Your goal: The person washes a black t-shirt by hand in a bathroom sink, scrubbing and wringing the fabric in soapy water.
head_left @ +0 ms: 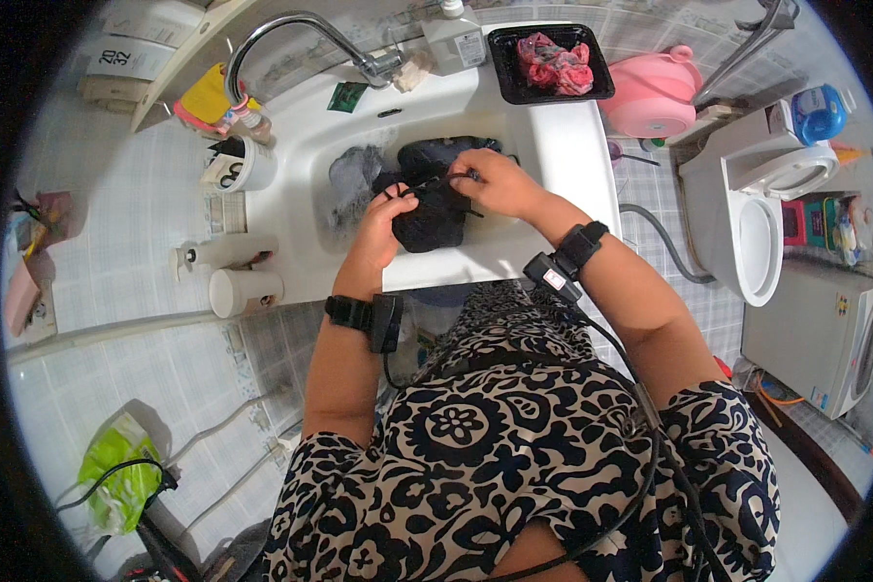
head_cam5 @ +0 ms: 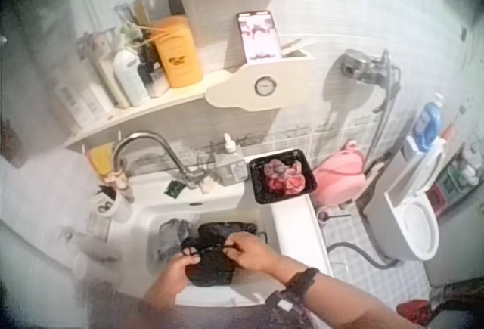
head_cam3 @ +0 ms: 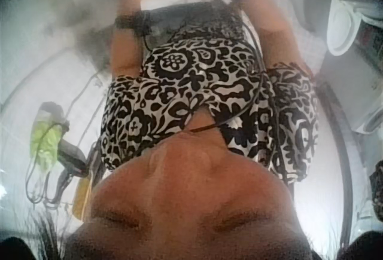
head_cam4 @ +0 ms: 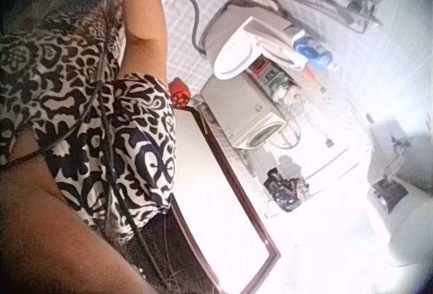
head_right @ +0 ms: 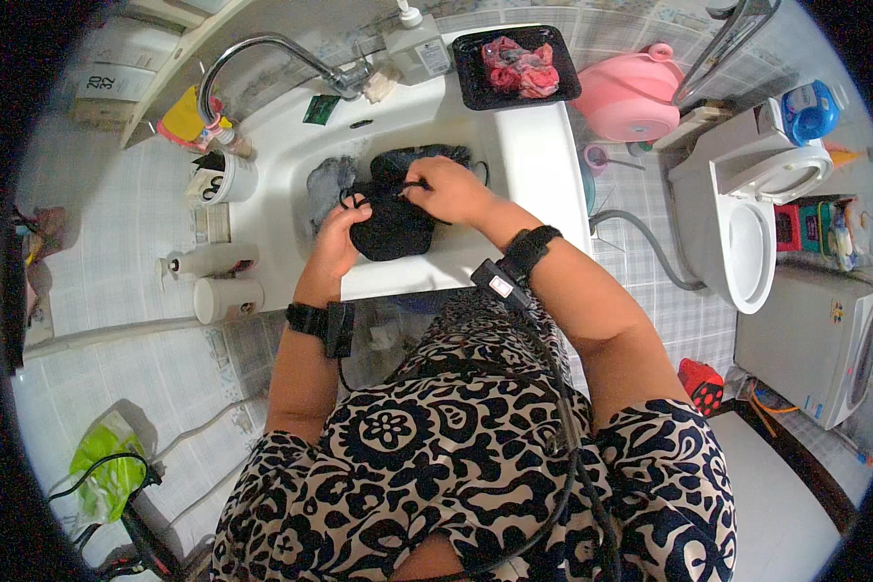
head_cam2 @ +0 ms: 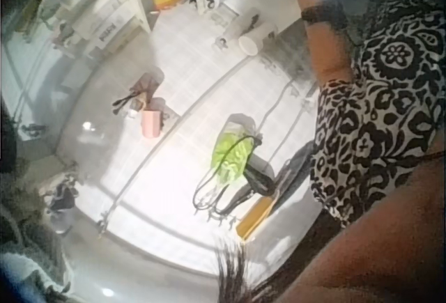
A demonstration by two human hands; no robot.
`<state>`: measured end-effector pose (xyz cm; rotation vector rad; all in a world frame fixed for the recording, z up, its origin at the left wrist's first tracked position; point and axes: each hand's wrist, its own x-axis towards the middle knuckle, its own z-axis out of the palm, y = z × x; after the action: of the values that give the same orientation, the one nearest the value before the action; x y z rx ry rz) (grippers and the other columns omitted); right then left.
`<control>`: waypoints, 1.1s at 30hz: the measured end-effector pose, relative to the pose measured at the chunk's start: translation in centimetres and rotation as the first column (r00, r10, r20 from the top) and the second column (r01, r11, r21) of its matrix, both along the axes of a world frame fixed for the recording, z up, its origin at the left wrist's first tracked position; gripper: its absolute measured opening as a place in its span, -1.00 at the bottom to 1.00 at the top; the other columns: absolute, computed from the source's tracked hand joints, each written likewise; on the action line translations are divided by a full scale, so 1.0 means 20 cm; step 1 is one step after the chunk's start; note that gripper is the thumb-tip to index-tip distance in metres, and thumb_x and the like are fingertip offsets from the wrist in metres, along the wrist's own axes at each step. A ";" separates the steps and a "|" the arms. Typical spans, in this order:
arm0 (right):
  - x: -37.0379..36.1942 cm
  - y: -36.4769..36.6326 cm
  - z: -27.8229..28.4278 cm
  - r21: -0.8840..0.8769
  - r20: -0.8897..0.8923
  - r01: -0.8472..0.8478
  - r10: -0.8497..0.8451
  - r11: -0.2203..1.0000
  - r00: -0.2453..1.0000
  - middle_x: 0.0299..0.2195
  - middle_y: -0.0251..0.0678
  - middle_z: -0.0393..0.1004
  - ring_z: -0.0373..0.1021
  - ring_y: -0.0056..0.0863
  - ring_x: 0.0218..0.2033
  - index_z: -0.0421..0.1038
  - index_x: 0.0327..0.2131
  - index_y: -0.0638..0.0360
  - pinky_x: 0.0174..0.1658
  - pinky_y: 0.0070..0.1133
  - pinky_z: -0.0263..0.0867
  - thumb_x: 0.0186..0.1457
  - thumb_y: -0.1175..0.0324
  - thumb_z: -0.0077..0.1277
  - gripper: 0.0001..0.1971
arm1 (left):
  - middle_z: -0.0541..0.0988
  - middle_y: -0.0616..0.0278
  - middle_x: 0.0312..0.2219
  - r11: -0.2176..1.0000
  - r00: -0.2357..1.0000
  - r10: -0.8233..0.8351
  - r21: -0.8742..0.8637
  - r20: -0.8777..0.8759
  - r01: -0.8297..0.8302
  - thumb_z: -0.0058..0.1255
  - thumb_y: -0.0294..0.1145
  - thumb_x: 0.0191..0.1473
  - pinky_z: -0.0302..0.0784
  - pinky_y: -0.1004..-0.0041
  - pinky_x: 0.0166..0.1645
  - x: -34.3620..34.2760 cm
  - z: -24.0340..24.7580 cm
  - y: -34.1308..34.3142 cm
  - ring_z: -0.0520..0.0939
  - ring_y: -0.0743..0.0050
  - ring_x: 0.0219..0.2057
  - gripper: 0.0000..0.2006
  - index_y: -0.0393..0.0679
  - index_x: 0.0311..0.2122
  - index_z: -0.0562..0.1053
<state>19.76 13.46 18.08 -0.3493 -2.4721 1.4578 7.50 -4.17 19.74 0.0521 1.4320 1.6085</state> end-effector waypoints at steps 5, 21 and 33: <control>0.00 0.10 -0.09 -0.433 0.034 -0.006 0.023 0.901 0.999 -0.59 -0.39 0.32 0.24 -0.63 -0.52 0.34 -0.42 0.22 -0.38 -0.64 0.21 0.07 0.27 -0.02 -0.80 | 0.34 0.46 -0.46 0.998 0.999 0.042 -0.045 0.000 -0.042 0.03 -0.44 -0.07 0.14 0.61 -0.07 -0.04 -0.03 -0.02 0.37 0.60 -0.29 -0.92 -0.06 -0.49 0.36; -0.02 -0.08 0.01 0.034 0.053 0.097 -0.099 0.995 0.994 -0.50 -0.14 0.46 0.40 -0.16 -0.44 0.42 -0.44 0.20 -0.38 -0.39 0.28 -0.04 0.27 0.05 -0.81 | 0.39 0.48 -0.43 0.975 0.960 -0.223 -0.020 -0.167 0.223 0.03 -0.52 -0.03 0.19 0.63 -0.10 0.01 -0.01 0.05 0.37 0.66 -0.30 -0.89 -0.12 -0.34 0.40; -0.07 -0.14 -0.04 -0.193 0.084 0.067 -0.051 0.979 0.995 -0.54 -0.09 0.42 0.37 -0.17 -0.50 0.35 -0.41 0.26 -0.38 -0.43 0.26 -0.03 0.32 0.01 -0.81 | 0.35 0.48 -0.44 0.960 0.908 -0.271 -0.024 -0.319 0.278 0.11 -0.45 -0.06 0.19 0.63 -0.16 0.03 0.00 0.05 0.34 0.69 -0.34 -0.85 -0.13 -0.35 0.40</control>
<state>18.38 10.75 17.26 -0.5234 -2.3602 1.6972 8.09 -3.22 19.64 0.5283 1.5712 1.4237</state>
